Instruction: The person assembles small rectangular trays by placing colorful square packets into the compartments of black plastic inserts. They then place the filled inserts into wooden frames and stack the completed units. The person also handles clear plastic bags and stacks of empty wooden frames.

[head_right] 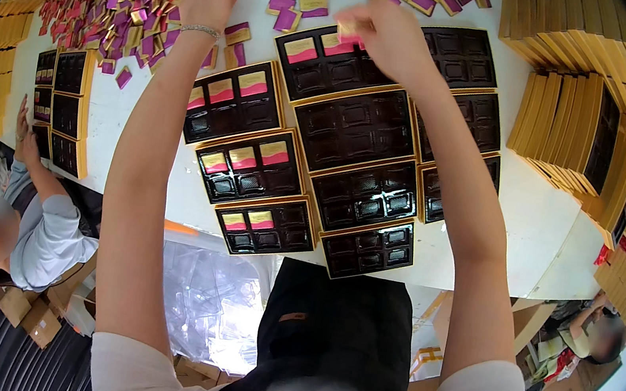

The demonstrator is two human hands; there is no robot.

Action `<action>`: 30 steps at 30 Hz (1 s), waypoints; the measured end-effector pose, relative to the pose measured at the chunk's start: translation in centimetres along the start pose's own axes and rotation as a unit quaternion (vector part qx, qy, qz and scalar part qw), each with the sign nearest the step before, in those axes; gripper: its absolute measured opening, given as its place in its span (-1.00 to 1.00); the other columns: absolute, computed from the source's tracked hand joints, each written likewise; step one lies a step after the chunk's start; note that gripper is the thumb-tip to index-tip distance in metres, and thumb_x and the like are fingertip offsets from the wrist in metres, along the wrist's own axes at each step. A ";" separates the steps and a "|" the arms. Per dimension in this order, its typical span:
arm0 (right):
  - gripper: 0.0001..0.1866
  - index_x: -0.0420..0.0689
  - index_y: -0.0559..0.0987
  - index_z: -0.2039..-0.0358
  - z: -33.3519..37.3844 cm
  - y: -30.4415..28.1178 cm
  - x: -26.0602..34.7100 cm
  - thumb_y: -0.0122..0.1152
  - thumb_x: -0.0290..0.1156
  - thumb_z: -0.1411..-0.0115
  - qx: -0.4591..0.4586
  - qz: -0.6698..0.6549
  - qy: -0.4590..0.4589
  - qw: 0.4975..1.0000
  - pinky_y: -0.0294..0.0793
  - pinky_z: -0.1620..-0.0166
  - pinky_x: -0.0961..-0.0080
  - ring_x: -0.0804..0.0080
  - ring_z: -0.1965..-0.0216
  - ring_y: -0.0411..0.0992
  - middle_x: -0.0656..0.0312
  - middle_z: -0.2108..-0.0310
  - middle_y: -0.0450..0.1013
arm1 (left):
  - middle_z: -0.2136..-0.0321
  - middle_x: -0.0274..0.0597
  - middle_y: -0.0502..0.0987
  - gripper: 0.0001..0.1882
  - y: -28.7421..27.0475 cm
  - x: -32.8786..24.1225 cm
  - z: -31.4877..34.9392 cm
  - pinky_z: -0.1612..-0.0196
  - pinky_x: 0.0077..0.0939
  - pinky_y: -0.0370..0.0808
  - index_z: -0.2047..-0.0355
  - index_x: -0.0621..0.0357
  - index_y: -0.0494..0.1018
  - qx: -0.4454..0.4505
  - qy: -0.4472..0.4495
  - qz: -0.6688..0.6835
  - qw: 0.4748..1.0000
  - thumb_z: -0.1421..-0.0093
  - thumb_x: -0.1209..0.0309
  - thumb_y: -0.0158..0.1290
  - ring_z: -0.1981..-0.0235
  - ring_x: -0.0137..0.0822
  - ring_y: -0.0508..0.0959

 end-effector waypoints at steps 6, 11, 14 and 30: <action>-0.76 -0.10 0.62 0.25 3.5 0.6 1.8 0.14 -0.62 -0.07 0.011 0.003 -0.003 1.000 0.45 0.20 0.33 0.10 0.27 0.46 0.12 0.37 0.47 | 0.30 -0.17 0.60 -0.80 -2.3 0.0 0.3 0.27 -0.27 0.51 0.28 0.04 0.50 0.032 -0.100 0.075 0.992 -0.22 0.29 -0.09 0.31 -0.11 0.59; -0.81 -0.19 0.58 0.31 7.7 2.8 3.3 0.15 -0.68 -0.04 0.113 -0.088 0.031 0.989 0.47 0.19 0.33 0.10 0.29 0.47 0.13 0.36 0.48 | 0.52 -0.30 0.59 -0.75 -3.9 -7.0 8.6 0.48 -0.57 0.49 0.26 0.18 0.59 0.244 -0.304 0.591 0.706 -0.26 0.30 0.01 0.56 -0.49 0.54; -0.77 -0.18 0.59 0.34 9.8 2.5 2.9 0.16 -0.70 0.06 0.067 0.024 0.018 0.997 0.47 0.14 0.34 0.14 0.17 0.44 0.18 0.28 0.47 | 0.57 -0.37 0.54 -0.82 -5.9 -11.8 13.0 0.53 -0.67 0.49 0.26 0.27 0.57 0.275 -0.316 0.681 0.600 -0.20 0.41 0.12 0.57 -0.62 0.49; -0.54 -0.17 0.45 -0.05 13.6 2.3 5.8 0.22 -0.56 -0.08 -0.086 -0.033 0.017 0.996 0.44 0.00 0.33 0.17 0.04 0.44 0.12 0.06 0.45 | 0.47 -0.18 0.63 -0.82 -7.0 -14.1 12.2 0.40 -0.61 0.51 0.26 0.24 0.59 0.315 -0.218 0.652 0.654 -0.13 0.45 0.16 0.50 -0.46 0.59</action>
Point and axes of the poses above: each hand's wrist, its own z-axis away from the middle knuckle, its own y-axis out of the palm, x = y × z, the point moved 9 cm from there along -z, towards the middle knuckle
